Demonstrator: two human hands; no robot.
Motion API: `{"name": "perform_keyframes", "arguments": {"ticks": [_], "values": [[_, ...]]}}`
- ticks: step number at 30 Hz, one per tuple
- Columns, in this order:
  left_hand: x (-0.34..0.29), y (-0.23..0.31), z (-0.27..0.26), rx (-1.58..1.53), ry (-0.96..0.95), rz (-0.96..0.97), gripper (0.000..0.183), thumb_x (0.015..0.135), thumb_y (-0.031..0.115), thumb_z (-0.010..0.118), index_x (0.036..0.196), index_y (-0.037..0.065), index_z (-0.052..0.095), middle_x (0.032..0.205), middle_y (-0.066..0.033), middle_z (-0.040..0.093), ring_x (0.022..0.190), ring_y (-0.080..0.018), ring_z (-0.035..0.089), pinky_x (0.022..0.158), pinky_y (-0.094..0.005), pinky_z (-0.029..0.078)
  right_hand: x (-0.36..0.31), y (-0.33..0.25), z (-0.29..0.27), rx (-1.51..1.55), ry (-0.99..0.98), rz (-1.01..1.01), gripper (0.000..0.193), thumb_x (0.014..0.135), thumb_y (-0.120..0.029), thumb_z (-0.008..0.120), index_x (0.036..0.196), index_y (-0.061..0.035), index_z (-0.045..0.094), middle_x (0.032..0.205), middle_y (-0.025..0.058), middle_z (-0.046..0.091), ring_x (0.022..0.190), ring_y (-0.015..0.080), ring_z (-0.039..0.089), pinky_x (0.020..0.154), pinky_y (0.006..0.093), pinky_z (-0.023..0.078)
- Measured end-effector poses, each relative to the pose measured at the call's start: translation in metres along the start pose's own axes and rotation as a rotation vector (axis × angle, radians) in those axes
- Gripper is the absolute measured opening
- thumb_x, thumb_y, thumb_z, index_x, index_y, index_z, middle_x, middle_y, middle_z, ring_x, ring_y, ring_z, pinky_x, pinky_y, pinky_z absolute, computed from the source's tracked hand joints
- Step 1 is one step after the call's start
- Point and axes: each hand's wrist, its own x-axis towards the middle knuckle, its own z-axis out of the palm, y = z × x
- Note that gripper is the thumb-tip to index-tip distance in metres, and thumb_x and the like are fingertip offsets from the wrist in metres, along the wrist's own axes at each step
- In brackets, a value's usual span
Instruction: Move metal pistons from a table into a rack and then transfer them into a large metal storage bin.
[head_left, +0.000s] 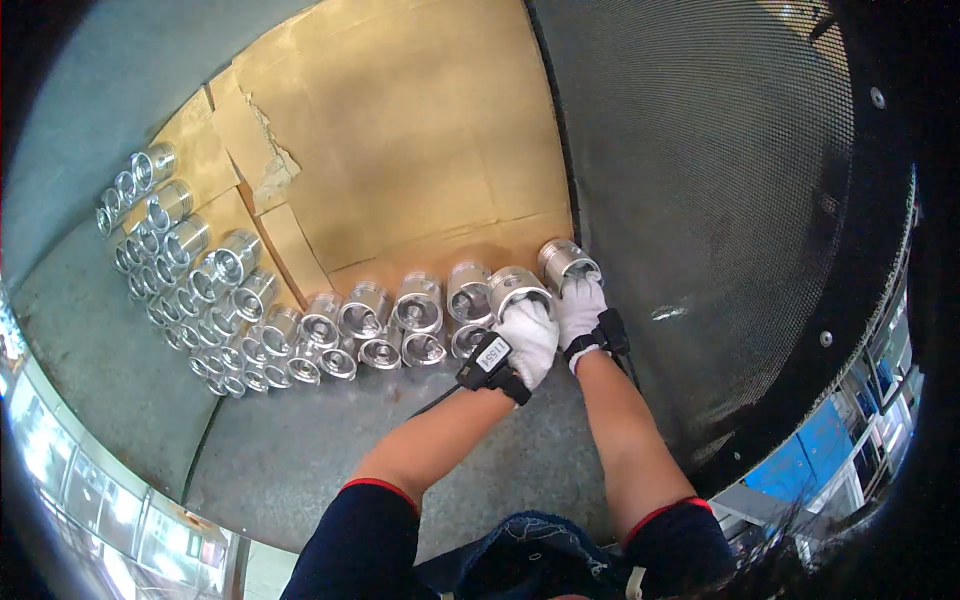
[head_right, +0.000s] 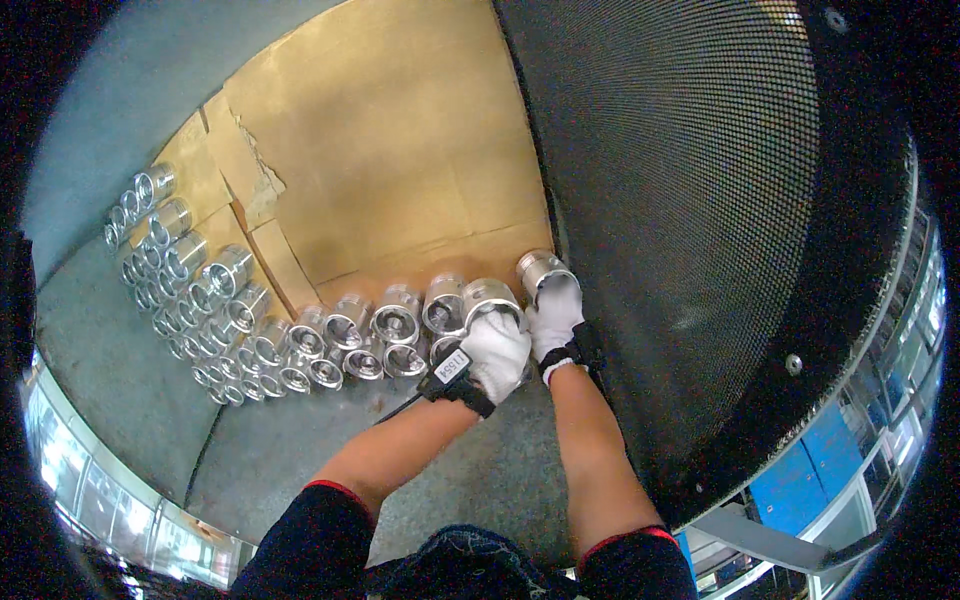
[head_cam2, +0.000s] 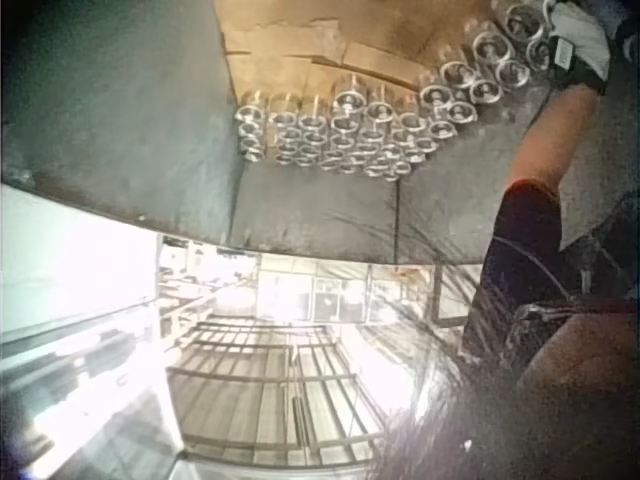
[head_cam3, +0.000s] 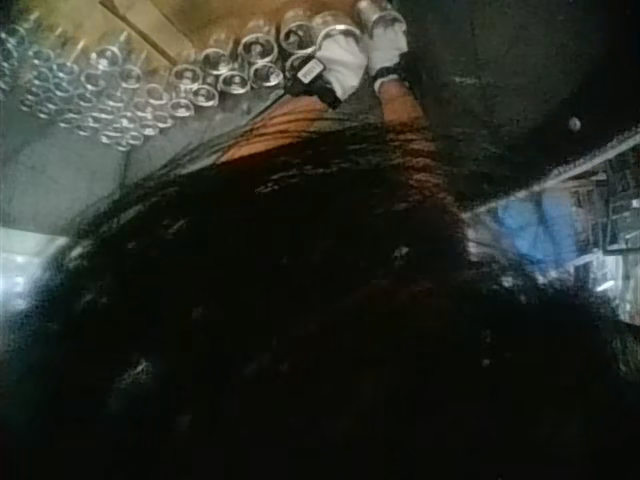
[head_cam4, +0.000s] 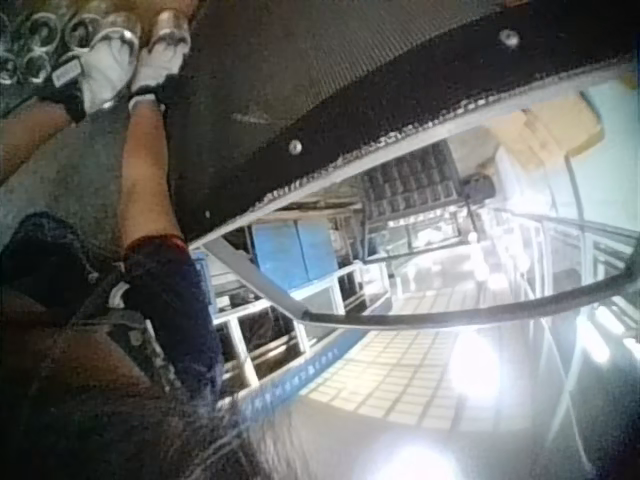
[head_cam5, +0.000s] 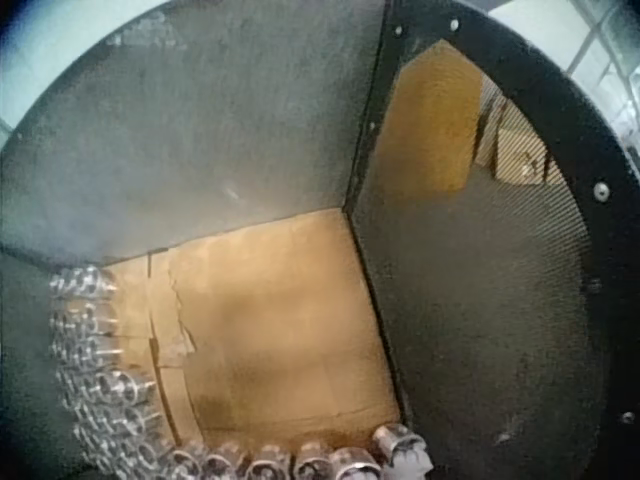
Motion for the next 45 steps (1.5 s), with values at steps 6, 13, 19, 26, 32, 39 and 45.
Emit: {"name": "perform_keyframes", "arguments": {"ticks": [6, 13, 19, 26, 32, 39, 45], "values": [[0.011, 0.024, 0.001, -0.223, -0.167, -0.312, 0.032, 0.087, 0.030, 0.058, 0.100, 0.001, 0.065, 0.101, -0.0175, 0.063, 0.098, -0.0368, 0.059, 0.072, -0.0484, 0.055, 0.001, 0.012, -0.004, -0.205, -0.216, -0.170, 0.034, 0.086, -0.032, 0.066, 0.103, -0.0025, 0.063, 0.095, 0.0148, 0.063, 0.100, 0.0309, 0.059, 0.100, 0.0441, 0.041], [0.019, 0.009, 0.022, -0.110, -0.111, -0.269, 0.033, 0.092, 0.030, 0.053, 0.108, 0.003, 0.062, 0.110, -0.0181, 0.063, 0.103, -0.0373, 0.059, 0.092, -0.0397, 0.048, -0.005, 0.006, -0.004, -0.130, 0.002, -0.082, 0.031, 0.080, -0.029, 0.070, 0.098, -0.0054, 0.061, 0.094, 0.0144, 0.063, 0.097, 0.0328, 0.058, 0.095, 0.0454, 0.043], [0.020, 0.014, 0.034, -0.435, 0.017, -0.434, 0.041, 0.090, 0.029, 0.055, 0.115, -0.003, 0.061, 0.124, -0.0232, 0.058, 0.118, -0.0402, 0.054, 0.102, -0.0455, 0.045, -0.005, 0.023, 0.011, -0.149, -0.041, -0.075, 0.032, 0.083, -0.027, 0.066, 0.105, -0.0044, 0.060, 0.104, 0.0186, 0.063, 0.105, 0.0365, 0.056, 0.100, 0.0476, 0.042], [-0.042, -0.063, -0.045, -0.277, 0.090, 0.092, 0.044, 0.076, 0.015, 0.060, 0.119, 0.010, 0.064, 0.111, -0.0174, 0.057, 0.115, -0.0384, 0.056, 0.097, -0.0437, 0.051, 0.007, -0.038, -0.076, -0.375, -0.501, -0.028, 0.045, 0.083, -0.027, 0.065, 0.122, -0.0042, 0.063, 0.128, 0.0200, 0.060, 0.126, 0.0392, 0.050, 0.114, 0.0492, 0.031], [-0.117, -0.184, -0.032, -0.071, 0.179, 0.060, 0.052, 0.069, 0.012, 0.069, 0.121, 0.014, 0.066, 0.116, -0.0131, 0.055, 0.111, -0.0373, 0.057, 0.090, -0.0467, 0.053, 0.017, -0.120, -0.100, -0.057, -0.188, -0.385, 0.007, 0.077, -0.021, 0.064, 0.073, -0.0151, 0.066, 0.078, 0.0055, 0.060, 0.083, 0.0268, 0.060, 0.072, 0.0407, 0.050], [-0.140, -0.208, -0.004, -0.093, 0.243, -0.009, 0.045, 0.074, 0.014, 0.067, 0.119, 0.013, 0.066, 0.117, -0.0132, 0.056, 0.114, -0.0362, 0.057, 0.095, -0.0479, 0.051, -0.011, -0.209, -0.021, -0.038, -0.255, -0.571, 0.020, 0.086, -0.025, 0.058, 0.102, -0.0151, 0.067, 0.111, 0.0134, 0.058, 0.109, 0.0317, 0.054, 0.099, 0.0517, 0.039], [-0.146, -0.244, 0.080, 0.248, 0.105, -0.106, 0.024, 0.081, 0.021, 0.066, 0.102, 0.011, 0.067, 0.103, -0.0129, 0.064, 0.101, -0.0315, 0.062, 0.084, -0.0465, 0.051, -0.013, -0.243, 0.053, -0.232, -0.325, -0.467, 0.028, 0.091, -0.030, 0.053, 0.106, -0.0144, 0.071, 0.113, 0.0175, 0.063, 0.108, 0.0369, 0.058, 0.096, 0.0589, 0.036]]}}
